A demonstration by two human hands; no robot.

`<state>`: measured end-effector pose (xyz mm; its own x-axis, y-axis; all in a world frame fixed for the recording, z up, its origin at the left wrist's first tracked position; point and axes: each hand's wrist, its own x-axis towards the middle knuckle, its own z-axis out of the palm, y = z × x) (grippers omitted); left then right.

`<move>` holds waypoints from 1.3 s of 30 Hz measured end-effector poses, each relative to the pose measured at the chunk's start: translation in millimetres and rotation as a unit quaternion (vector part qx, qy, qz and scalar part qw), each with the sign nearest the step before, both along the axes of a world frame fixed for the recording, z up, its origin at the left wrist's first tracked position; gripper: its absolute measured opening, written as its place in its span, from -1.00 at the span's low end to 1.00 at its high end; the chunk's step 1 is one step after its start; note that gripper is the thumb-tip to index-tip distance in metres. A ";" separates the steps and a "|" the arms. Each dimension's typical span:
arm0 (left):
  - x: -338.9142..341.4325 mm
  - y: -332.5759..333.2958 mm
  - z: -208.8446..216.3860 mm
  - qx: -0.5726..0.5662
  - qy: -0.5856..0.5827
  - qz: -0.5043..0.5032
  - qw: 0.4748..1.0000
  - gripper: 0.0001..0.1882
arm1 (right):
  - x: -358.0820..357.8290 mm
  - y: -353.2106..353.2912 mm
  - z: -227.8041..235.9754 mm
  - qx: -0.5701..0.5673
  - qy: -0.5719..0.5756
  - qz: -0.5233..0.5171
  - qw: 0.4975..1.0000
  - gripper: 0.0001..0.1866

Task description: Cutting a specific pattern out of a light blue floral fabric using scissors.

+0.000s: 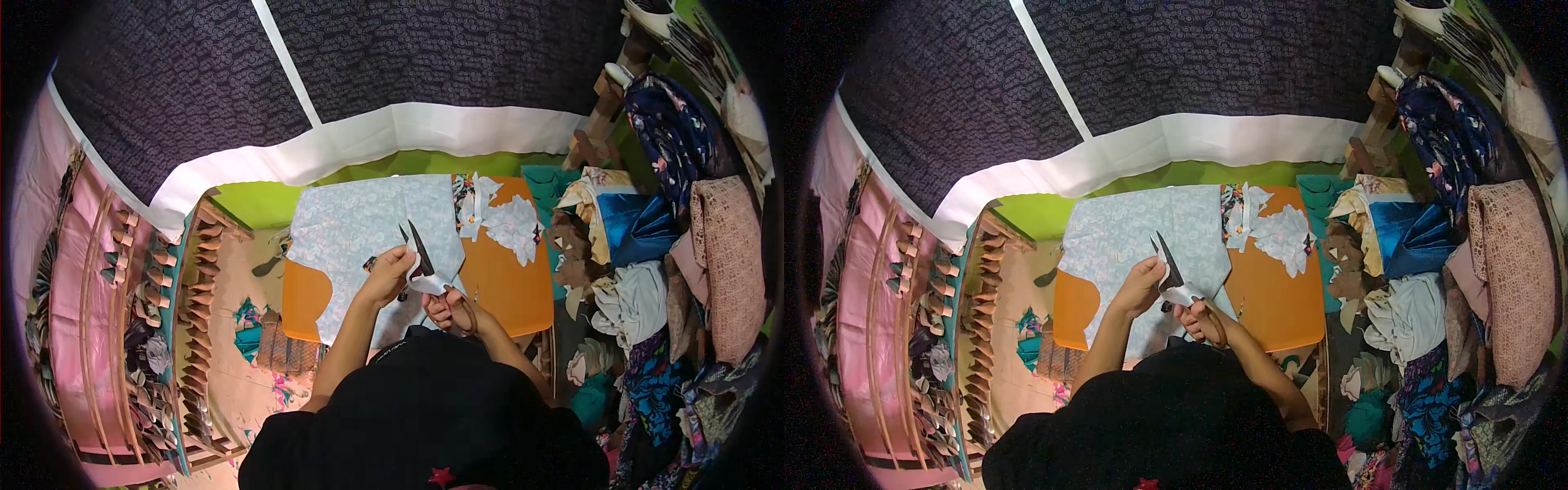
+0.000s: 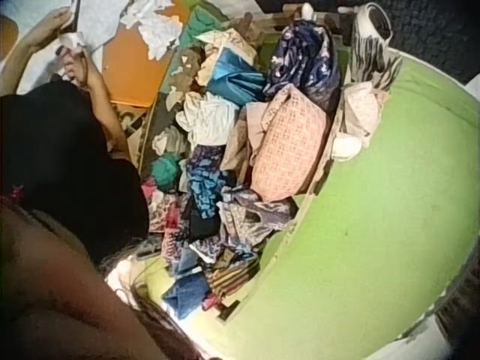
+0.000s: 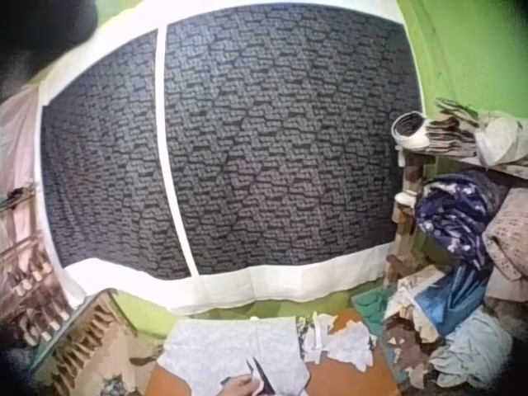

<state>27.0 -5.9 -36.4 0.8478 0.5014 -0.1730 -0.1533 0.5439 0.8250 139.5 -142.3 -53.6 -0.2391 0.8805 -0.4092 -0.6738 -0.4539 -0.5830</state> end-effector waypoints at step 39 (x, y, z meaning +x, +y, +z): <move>-6.0 24.1 15.3 0.203 0.173 -0.101 0.958 -0.85 | 3.7 -12.0 -4.1 0.071 -0.101 0.010 0.992 -0.12</move>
<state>21.0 18.2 -21.1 0.8625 0.4178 -0.2857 0.2417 0.1561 0.9577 143.1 -154.3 -57.6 -0.1819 0.9286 -0.3233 -0.5281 -0.3696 -0.7645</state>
